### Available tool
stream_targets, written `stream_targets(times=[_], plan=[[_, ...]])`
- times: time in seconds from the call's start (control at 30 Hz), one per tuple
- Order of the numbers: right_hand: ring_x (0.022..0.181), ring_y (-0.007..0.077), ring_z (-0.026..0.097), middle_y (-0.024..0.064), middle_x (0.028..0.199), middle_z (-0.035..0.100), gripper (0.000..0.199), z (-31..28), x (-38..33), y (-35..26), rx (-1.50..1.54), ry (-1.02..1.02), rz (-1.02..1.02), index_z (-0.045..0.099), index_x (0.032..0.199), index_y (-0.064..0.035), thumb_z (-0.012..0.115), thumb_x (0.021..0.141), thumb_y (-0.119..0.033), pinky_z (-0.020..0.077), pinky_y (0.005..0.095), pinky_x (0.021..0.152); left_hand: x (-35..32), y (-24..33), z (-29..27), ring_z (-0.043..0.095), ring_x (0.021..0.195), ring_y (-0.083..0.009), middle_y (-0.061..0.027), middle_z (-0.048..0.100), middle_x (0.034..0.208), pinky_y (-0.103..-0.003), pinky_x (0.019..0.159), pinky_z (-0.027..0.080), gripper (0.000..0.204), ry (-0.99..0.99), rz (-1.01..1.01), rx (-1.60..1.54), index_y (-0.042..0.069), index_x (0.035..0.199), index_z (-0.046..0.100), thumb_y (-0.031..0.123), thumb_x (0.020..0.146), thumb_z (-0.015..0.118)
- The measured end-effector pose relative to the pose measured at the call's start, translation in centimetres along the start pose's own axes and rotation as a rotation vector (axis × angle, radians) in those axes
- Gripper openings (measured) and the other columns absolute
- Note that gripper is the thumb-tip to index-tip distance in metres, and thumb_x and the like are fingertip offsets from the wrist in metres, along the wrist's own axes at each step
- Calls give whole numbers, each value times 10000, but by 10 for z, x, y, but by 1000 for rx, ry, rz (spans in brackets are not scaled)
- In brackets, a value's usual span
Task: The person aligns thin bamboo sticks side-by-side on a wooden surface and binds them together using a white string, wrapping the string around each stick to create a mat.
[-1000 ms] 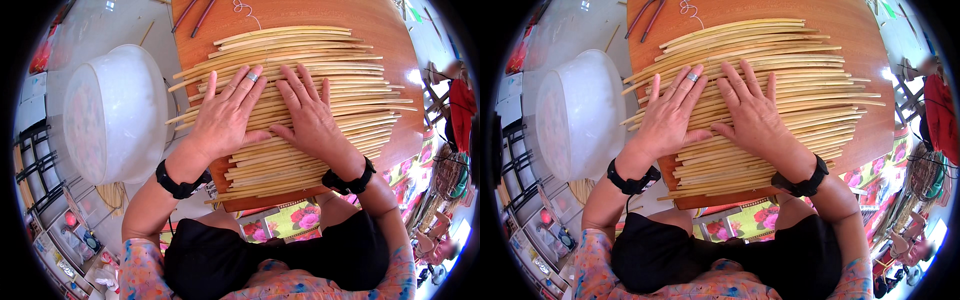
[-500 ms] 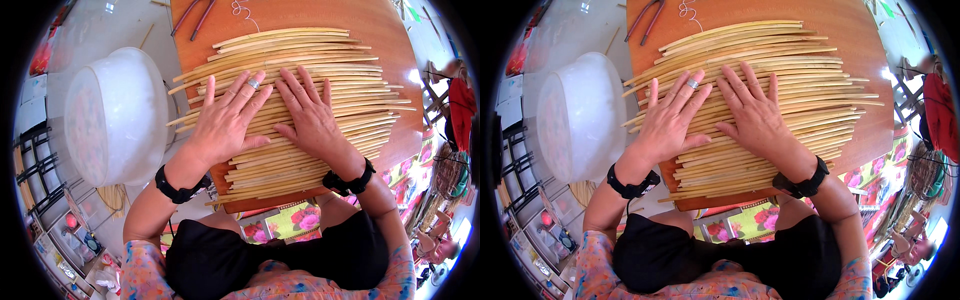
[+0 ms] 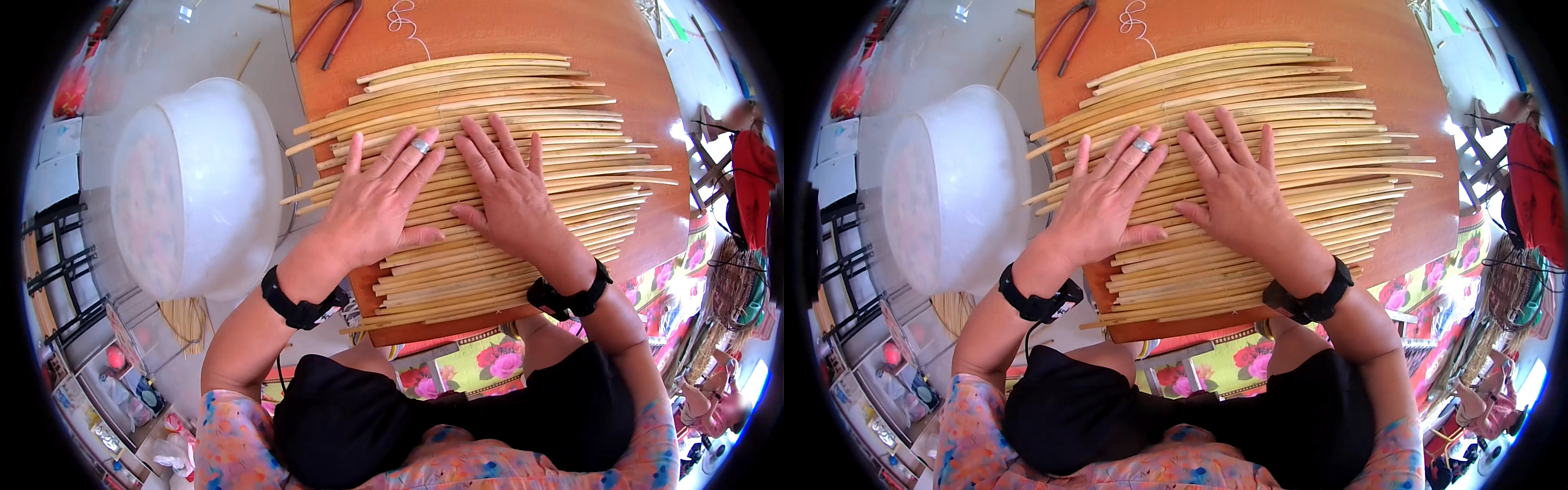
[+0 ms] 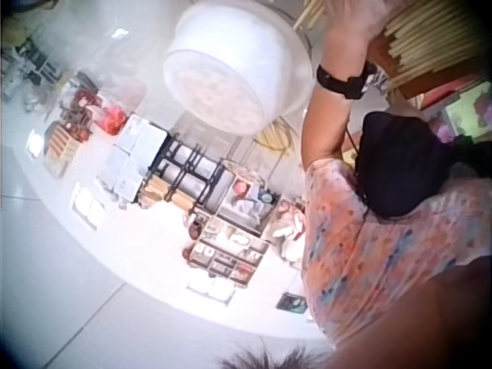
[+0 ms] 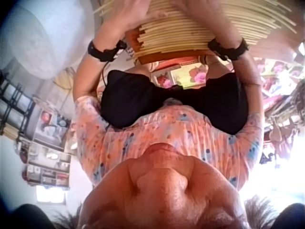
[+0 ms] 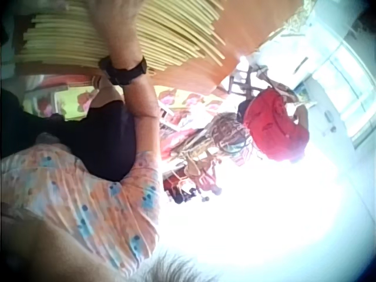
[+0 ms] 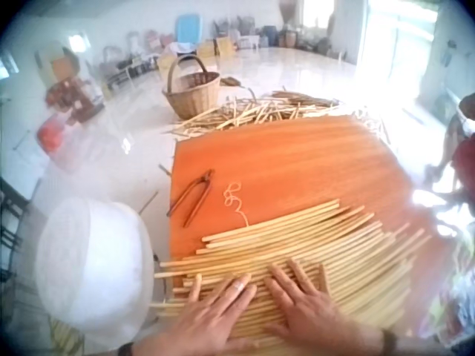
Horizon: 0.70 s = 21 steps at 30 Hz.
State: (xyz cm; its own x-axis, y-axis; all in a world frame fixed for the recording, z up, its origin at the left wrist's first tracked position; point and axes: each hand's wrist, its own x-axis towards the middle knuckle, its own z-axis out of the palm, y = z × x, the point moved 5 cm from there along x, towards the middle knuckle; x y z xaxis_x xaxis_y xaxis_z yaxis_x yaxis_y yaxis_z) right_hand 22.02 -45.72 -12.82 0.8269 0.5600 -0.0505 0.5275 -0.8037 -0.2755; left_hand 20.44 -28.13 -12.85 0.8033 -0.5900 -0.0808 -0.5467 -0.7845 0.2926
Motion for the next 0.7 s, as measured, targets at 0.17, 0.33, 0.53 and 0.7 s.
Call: stream_targets(times=[0.17,0.33,0.53,0.7], plan=[[1524,345,189,81,1626,287,822,0,1,-2,14,6,0,386,1515,-75,686,864,-477,144,700,1155,0,-3,-2,231,1518,-299,-82,233,1650,-705,1155,133,1079,32,-49,-2,94,1573,294,784,782,544],[1516,338,224,82,1617,302,757,-8,5,-2,7,-15,20,399,1500,-85,699,870,-378,161,656,1173,2,-6,-6,230,1518,-305,-88,226,1652,-706,1156,122,1074,62,-72,32,86,1563,318,787,780,540],[1411,326,375,97,1486,455,442,-18,27,4,-3,171,-68,591,1310,-81,649,908,-255,319,639,1092,8,-5,-12,244,1511,-314,-103,253,1639,-699,1155,126,973,69,-78,42,72,1497,425,755,814,541],[1089,313,594,98,1116,644,169,-22,55,20,156,361,-127,678,1012,-56,654,865,-136,495,470,899,15,-7,-16,274,1493,-332,-121,326,1598,-684,1145,159,778,131,-110,-33,60,1392,528,654,891,559]])
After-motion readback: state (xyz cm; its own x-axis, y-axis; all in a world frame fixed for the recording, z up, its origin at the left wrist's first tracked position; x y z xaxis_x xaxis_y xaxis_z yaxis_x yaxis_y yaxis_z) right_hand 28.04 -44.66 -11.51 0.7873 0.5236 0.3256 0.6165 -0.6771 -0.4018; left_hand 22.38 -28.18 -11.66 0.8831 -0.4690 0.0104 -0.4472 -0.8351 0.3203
